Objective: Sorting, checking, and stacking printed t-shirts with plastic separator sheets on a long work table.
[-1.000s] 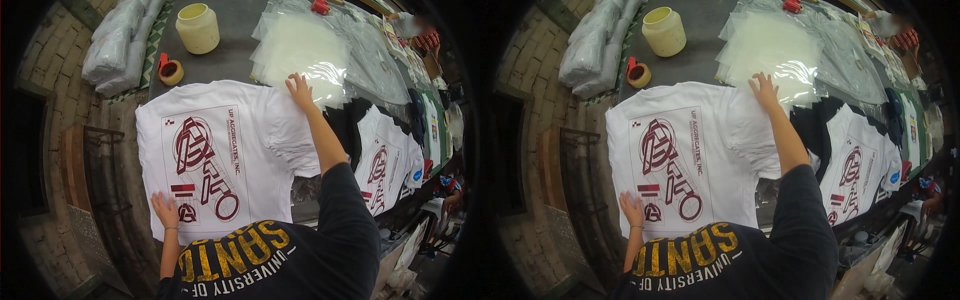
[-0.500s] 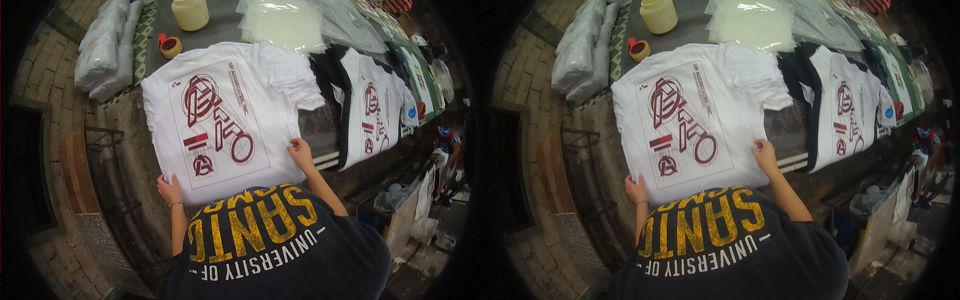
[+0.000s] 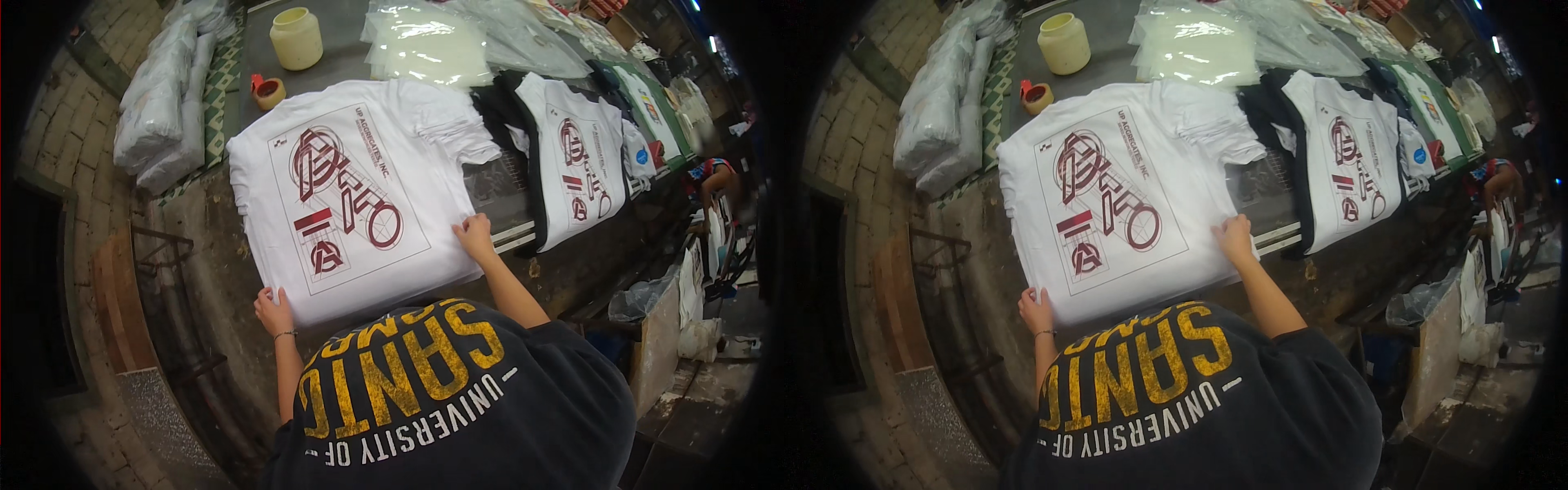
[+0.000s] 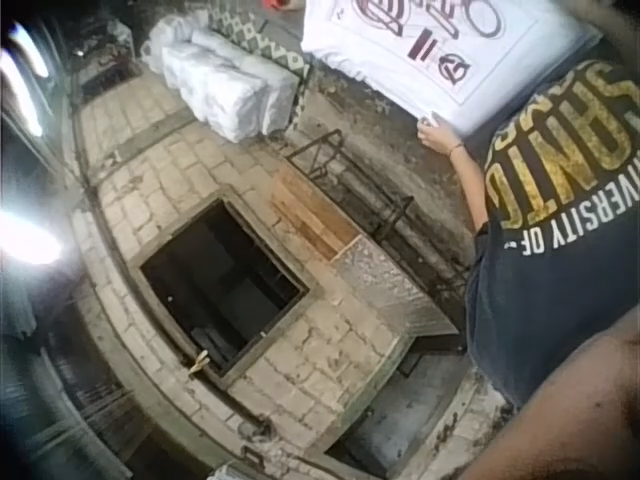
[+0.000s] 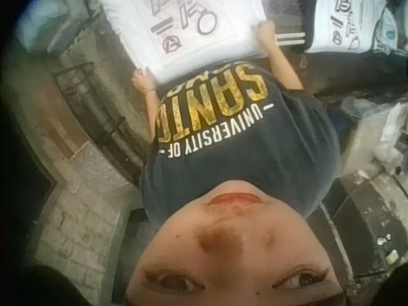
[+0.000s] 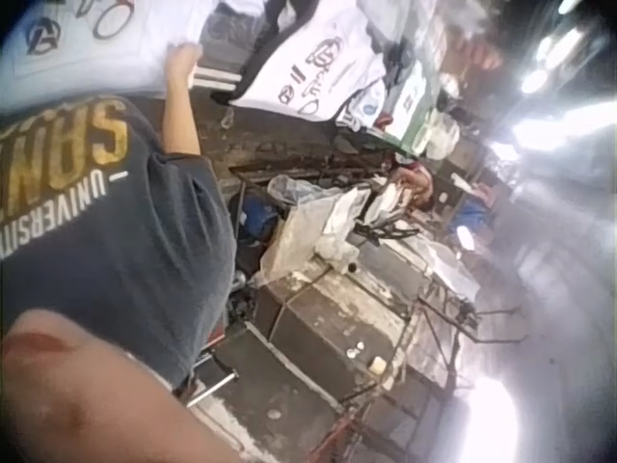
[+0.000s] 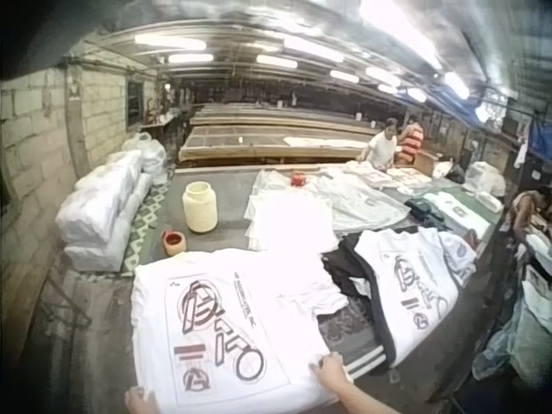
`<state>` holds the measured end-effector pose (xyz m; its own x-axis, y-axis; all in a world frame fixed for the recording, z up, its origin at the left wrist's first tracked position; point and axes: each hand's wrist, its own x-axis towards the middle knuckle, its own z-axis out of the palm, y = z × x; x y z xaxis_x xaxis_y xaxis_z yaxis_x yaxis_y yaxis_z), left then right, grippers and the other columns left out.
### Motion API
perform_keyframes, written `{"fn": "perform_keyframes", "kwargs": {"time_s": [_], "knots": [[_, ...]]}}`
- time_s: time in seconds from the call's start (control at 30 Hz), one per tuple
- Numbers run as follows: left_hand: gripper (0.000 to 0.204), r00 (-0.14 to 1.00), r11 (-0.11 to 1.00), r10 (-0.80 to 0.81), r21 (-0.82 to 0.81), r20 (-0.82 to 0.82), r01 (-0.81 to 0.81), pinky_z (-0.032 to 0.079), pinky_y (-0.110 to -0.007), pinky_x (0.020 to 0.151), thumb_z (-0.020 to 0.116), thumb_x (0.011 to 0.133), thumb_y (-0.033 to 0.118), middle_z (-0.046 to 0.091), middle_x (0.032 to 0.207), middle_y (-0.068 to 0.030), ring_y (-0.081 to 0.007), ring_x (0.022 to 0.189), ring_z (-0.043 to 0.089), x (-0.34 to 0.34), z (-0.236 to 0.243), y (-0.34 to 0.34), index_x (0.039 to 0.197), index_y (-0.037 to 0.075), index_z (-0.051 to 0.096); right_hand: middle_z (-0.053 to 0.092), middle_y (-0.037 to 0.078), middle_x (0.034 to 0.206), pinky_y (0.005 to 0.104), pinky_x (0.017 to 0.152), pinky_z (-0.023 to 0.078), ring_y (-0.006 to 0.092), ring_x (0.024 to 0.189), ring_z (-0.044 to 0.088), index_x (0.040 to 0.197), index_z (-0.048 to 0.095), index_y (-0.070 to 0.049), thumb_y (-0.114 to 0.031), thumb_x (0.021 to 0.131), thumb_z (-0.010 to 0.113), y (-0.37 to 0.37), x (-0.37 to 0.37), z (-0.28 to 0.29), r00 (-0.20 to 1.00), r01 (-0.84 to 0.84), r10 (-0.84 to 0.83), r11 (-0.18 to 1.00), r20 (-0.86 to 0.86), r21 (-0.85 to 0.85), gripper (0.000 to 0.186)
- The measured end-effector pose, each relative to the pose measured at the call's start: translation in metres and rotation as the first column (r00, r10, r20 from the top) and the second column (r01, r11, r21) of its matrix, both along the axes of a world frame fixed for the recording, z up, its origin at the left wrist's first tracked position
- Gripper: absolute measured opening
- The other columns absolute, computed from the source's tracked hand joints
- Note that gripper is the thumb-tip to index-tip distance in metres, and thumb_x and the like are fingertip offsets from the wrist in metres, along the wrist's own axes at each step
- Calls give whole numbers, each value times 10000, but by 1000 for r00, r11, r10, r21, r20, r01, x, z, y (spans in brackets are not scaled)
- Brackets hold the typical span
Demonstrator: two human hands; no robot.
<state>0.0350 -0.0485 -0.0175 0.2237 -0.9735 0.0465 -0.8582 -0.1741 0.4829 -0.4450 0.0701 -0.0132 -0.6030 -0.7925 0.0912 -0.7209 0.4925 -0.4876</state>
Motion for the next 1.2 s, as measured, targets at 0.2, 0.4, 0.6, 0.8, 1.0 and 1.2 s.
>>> {"fn": "perform_keyframes", "kwargs": {"time_s": [0.2,0.4,0.6,0.8,1.0,1.2], "knots": [[479,996,998,15,-55,91,-10,396,-462,947,640,841,366,526,1207,-156,-363,1105,483,-17,5,3,1211,77,546,575,83,858,349,737,437,252,741,522,788,570,-32,-250,887,600,-20,25,87,906,-167,221,970,362,-176,241],[600,977,957,25,-276,-214,-85,357,-454,996,568,905,451,473,1326,-157,-343,1218,440,-42,-5,-23,1333,50,442,553,-51,848,257,676,430,30,769,521,895,503,-116,-230,994,481,-34,54,250,110,66,641,758,760,-649,152],[575,-313,895,149,-6,-938,446,405,-469,1006,492,958,381,452,1376,-138,-310,1241,462,-139,132,-8,1396,41,338,604,136,1170,389,948,470,238,1076,598,1196,505,-25,-329,1013,393,7,-27,327,276,348,837,371,473,-861,372],[546,-570,718,-33,-416,-821,558,366,-498,1048,432,968,338,467,1371,-168,-349,1215,493,-241,263,5,1378,-16,364,498,-50,825,218,754,437,37,772,505,936,497,-114,-211,1014,430,110,-197,373,774,263,554,158,306,-952,140],[339,-237,637,68,-141,-969,758,527,-298,830,523,955,241,654,1072,-108,-175,944,644,-477,319,-25,1161,-24,573,535,-66,878,187,753,382,24,834,469,971,598,-120,-268,982,522,137,-413,375,866,222,336,409,372,-885,166],[270,-217,719,-292,-363,-932,593,528,-296,811,540,952,169,648,1057,-113,-187,917,642,-657,331,-85,1117,-42,574,585,-34,911,257,761,443,91,858,557,993,582,-129,-262,970,537,102,-588,389,835,221,349,497,426,-839,142]]}}
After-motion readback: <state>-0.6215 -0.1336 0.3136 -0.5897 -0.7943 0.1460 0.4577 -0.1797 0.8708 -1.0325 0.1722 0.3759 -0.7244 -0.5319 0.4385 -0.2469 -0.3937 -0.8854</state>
